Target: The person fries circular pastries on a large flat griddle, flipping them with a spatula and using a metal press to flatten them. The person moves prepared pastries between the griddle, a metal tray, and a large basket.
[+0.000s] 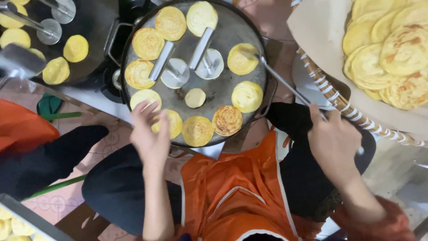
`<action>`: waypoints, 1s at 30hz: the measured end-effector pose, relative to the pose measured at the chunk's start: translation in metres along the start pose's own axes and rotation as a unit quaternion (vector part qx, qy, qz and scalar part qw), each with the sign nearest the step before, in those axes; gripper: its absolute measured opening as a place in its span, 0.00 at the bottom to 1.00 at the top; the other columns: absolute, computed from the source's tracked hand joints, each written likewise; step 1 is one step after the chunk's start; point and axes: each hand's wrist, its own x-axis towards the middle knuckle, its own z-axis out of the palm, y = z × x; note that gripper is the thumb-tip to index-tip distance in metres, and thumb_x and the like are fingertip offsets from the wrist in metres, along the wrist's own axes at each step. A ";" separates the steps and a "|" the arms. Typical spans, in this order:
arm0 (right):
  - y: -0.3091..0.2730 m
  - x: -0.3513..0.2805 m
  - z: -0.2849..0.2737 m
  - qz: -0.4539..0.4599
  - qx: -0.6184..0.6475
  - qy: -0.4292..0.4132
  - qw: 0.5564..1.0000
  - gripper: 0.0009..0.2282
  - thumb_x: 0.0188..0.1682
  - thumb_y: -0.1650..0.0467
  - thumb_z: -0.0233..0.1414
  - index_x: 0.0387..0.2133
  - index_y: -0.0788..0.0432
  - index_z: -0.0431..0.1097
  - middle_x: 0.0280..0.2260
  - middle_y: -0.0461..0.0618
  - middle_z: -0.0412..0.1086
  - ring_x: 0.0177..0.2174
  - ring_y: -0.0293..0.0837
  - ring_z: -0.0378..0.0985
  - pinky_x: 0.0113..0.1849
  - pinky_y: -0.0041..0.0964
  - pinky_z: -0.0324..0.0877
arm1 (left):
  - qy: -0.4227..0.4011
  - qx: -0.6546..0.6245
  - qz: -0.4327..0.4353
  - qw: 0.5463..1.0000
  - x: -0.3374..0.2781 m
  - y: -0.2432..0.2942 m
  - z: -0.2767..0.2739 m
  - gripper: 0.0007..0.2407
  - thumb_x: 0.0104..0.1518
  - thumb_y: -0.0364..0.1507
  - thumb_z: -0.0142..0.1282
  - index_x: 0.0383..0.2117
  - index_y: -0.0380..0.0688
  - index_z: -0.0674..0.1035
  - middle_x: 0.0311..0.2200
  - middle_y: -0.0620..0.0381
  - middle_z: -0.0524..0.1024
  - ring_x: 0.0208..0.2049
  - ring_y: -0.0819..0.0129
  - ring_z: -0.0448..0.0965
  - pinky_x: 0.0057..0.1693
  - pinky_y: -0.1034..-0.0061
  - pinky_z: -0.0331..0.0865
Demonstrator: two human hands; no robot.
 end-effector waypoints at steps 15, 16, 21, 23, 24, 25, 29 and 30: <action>-0.020 0.025 -0.024 0.084 0.224 -0.353 0.905 0.08 0.57 0.70 0.44 0.41 0.57 0.70 0.35 0.72 0.74 0.41 0.76 0.74 0.42 0.63 0.68 | 0.257 -0.028 0.009 0.966 -0.081 -0.099 -0.101 0.09 0.69 0.21 0.53 0.52 0.35 0.69 0.44 0.39 0.81 0.45 0.54 0.83 0.48 0.69 0.76; -0.022 0.025 -0.019 0.075 0.209 -0.380 0.898 0.09 0.58 0.68 0.43 0.41 0.57 0.71 0.33 0.70 0.75 0.41 0.74 0.75 0.42 0.60 0.68 | 0.260 -0.039 0.015 0.965 -0.082 -0.103 -0.103 0.09 0.70 0.22 0.53 0.51 0.35 0.69 0.44 0.39 0.81 0.43 0.56 0.83 0.48 0.71 0.76; -0.058 0.041 0.103 0.168 0.352 -0.312 0.866 0.14 0.54 0.66 0.51 0.51 0.47 0.77 0.29 0.64 0.77 0.30 0.62 0.79 0.28 0.56 0.71 | 0.284 -0.065 0.062 0.955 -0.086 -0.131 -0.107 0.11 0.63 0.15 0.57 0.49 0.31 0.71 0.39 0.40 0.83 0.31 0.55 0.84 0.39 0.70 0.79; -0.075 0.052 0.111 0.227 0.470 -0.287 0.803 0.14 0.53 0.67 0.53 0.51 0.47 0.76 0.22 0.60 0.74 0.18 0.54 0.77 0.14 0.49 0.66 | 0.297 -0.070 0.073 0.950 -0.090 -0.129 -0.113 0.10 0.63 0.15 0.57 0.48 0.30 0.72 0.40 0.38 0.83 0.31 0.54 0.84 0.39 0.69 0.78; -0.082 0.053 0.095 0.282 0.557 -0.283 0.728 0.15 0.53 0.68 0.53 0.53 0.53 0.73 0.20 0.54 0.68 0.15 0.44 0.67 0.13 0.38 0.60 | 0.307 -0.053 0.081 0.947 -0.095 -0.131 -0.119 0.10 0.64 0.14 0.56 0.48 0.28 0.72 0.40 0.36 0.82 0.32 0.53 0.84 0.40 0.69 0.78; -0.089 0.055 0.079 0.333 0.634 -0.275 0.642 0.16 0.53 0.69 0.53 0.54 0.59 0.71 0.17 0.49 0.62 0.11 0.33 0.57 0.11 0.27 0.53 | 0.317 -0.036 0.089 0.943 -0.099 -0.132 -0.123 0.09 0.65 0.14 0.56 0.48 0.26 0.72 0.41 0.34 0.82 0.32 0.51 0.84 0.41 0.68 0.77; -0.069 0.035 0.072 0.318 0.631 -0.239 0.666 0.14 0.54 0.71 0.53 0.53 0.60 0.74 0.31 0.48 0.71 0.15 0.34 0.54 0.14 0.27 0.51 | 0.326 0.026 0.055 0.943 -0.119 -0.113 -0.132 0.05 0.72 0.16 0.52 0.49 0.26 0.71 0.41 0.29 0.79 0.36 0.50 0.82 0.44 0.67 0.78; -0.058 0.025 0.090 0.234 0.443 -0.132 0.855 0.15 0.54 0.69 0.55 0.55 0.50 0.75 0.29 0.52 0.73 0.20 0.48 0.66 0.22 0.40 0.62 | 0.333 0.030 0.053 0.941 -0.122 -0.115 -0.131 0.05 0.72 0.15 0.51 0.48 0.26 0.71 0.40 0.28 0.79 0.35 0.50 0.82 0.43 0.67 0.78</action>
